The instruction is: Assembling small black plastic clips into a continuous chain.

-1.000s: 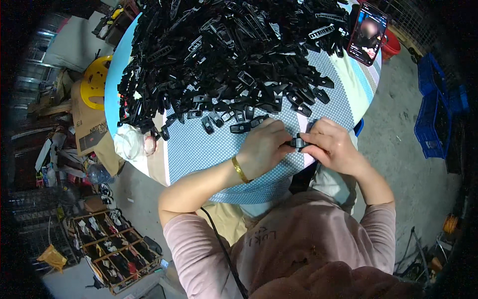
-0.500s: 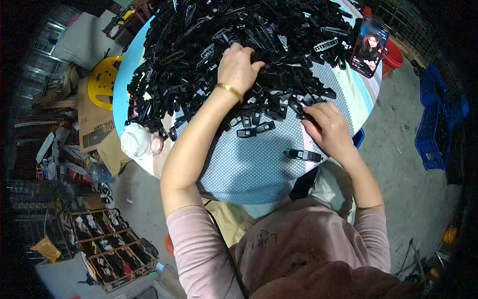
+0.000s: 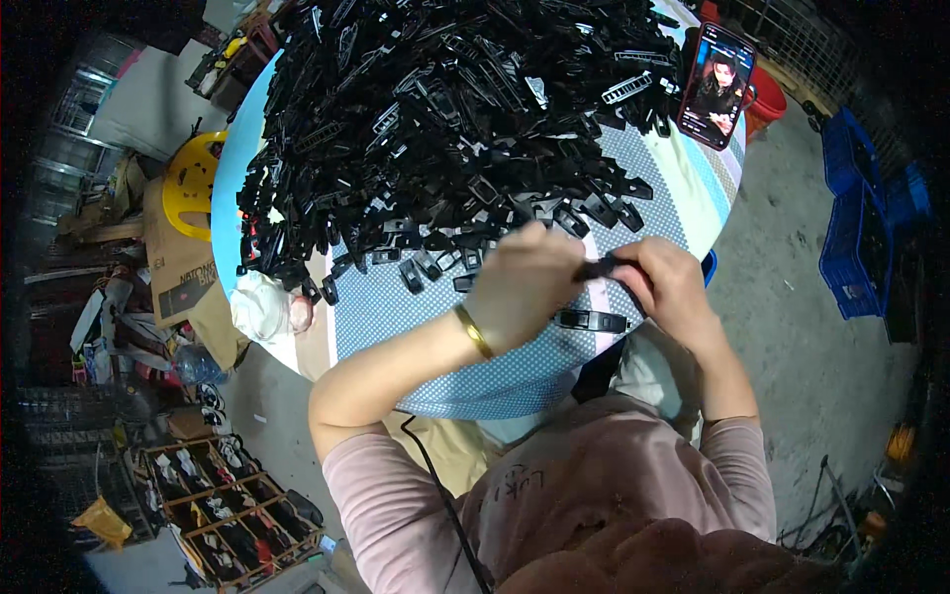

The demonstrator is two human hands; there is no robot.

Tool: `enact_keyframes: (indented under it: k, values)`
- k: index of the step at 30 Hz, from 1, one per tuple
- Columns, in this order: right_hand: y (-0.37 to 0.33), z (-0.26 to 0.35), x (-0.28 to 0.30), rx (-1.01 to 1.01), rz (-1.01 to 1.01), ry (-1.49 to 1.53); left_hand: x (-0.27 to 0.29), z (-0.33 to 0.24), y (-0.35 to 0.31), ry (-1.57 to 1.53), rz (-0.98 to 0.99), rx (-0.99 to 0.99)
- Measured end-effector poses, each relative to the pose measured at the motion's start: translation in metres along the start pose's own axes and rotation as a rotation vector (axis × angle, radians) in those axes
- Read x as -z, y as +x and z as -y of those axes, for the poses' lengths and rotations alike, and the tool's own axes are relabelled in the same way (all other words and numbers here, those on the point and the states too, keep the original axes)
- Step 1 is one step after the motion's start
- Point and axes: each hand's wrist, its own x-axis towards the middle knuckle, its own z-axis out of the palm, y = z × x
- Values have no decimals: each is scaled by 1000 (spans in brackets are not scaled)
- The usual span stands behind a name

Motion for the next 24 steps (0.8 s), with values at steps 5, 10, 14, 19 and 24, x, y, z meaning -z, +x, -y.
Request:
enact_keyframes:
  k: [5, 10, 14, 19, 24]
  values:
    - [1, 3, 9, -57, 7, -84, -19, 2, -12, -259, 53, 153]
    - [-4, -7, -2, -73, -110, -38, -12, 6, -10, -420, -78, 119]
    - [-4, -8, -9, -145, -166, -6, 0, 20, -10, -236, -3, -173]
    - [-7, -17, -12, -98, -183, -15, -6, 24, -15, -102, 55, -243]
    - [-9, -18, -12, -78, -179, 16, -13, 24, -13, -159, 27, -186]
